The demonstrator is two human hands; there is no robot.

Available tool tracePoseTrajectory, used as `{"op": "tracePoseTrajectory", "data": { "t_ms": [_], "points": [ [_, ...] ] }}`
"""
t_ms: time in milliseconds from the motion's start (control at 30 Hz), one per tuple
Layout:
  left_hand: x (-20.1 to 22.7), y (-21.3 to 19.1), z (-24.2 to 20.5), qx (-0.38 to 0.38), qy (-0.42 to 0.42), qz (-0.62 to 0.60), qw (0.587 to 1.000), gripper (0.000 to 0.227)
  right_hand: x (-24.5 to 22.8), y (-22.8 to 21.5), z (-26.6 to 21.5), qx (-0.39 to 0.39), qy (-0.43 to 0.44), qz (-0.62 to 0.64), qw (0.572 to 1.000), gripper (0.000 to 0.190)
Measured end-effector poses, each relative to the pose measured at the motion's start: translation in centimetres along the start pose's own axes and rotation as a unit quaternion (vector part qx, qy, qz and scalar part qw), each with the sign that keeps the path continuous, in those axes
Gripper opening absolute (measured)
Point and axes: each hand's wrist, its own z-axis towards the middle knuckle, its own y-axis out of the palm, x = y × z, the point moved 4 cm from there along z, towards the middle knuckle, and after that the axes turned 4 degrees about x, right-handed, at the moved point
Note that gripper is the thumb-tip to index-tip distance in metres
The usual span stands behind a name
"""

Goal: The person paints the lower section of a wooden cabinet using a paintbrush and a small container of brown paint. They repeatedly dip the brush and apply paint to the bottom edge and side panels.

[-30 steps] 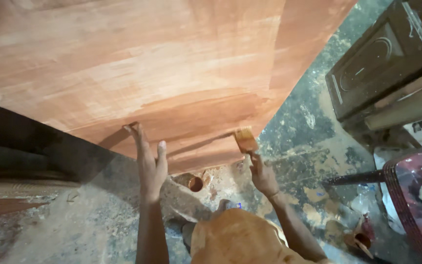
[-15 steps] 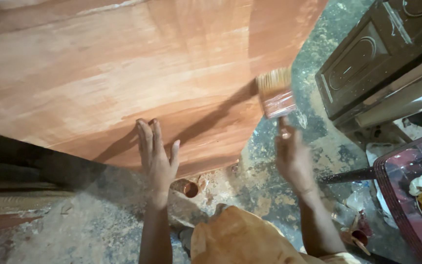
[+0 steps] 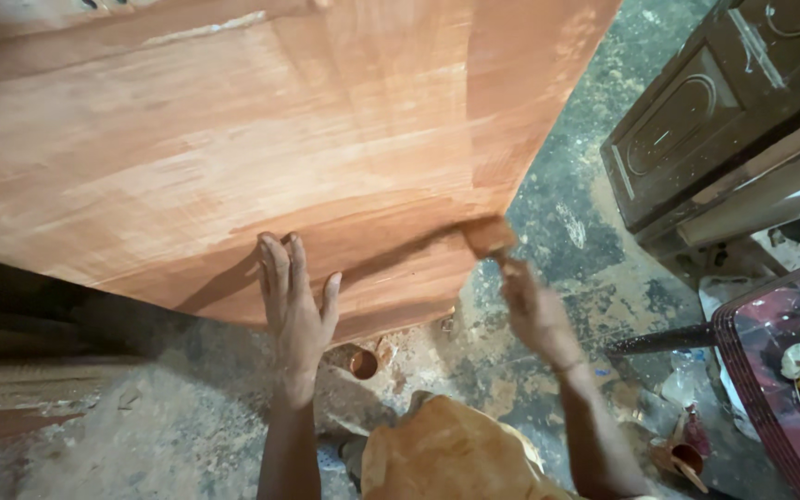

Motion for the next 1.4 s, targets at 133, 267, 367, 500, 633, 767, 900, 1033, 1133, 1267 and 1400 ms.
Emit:
{"op": "tracePoseTrajectory", "data": {
  "t_ms": [133,267,367,500,633,767,900,1033,1133,1267,1400],
  "points": [
    [0.0,-0.1,0.1,-0.002,-0.002,0.003,1.0,0.078,-5.6,-8.6,3.6,0.05,0.061,-0.013,0.997,0.035],
    [-0.1,0.1,-0.2,0.001,-0.006,-0.006,1.0,0.079,-6.4,-7.3,4.9,0.08,0.013,0.018,0.997,0.032],
    [-0.2,0.3,0.1,0.017,0.009,-0.006,1.0,0.081,-2.9,0.0,2.5,0.061,0.003,-0.054,0.997,0.037],
    [-0.4,0.5,-0.1,0.003,-0.003,-0.008,1.0,0.083,2.5,9.6,-6.3,-0.049,0.097,-0.025,0.994,0.061],
    [-0.2,0.4,-0.1,-0.002,-0.001,-0.009,1.0,0.084,5.2,11.5,-9.4,-0.093,0.144,-0.039,0.984,0.064],
    [-0.2,0.2,0.1,-0.006,-0.001,-0.015,1.0,0.083,1.9,5.1,-3.0,-0.062,0.122,0.059,0.989,0.039],
    [-0.1,0.0,0.4,-0.015,-0.001,-0.004,1.0,0.082,-5.7,-4.6,3.1,0.017,0.036,0.14,0.989,0.037],
    [0.0,-0.4,0.1,-0.024,-0.012,-0.014,1.0,0.08,-8.8,-7.4,5.3,0.077,0.025,0.083,0.993,0.027],
    [0.1,-0.5,0.2,-0.026,-0.011,-0.016,0.999,0.081,-7.1,-2.8,4.4,0.093,-0.033,-0.048,0.994,0.037],
    [-0.1,-0.2,0.3,-0.022,-0.005,-0.012,1.0,0.083,-1.4,6.5,-1.6,0.034,0.074,0.028,0.996,0.039],
    [-0.2,0.1,0.1,-0.009,0.011,-0.004,1.0,0.085,2.1,10.8,-8.4,-0.006,0.152,0.001,0.988,0.049]
  ]
}}
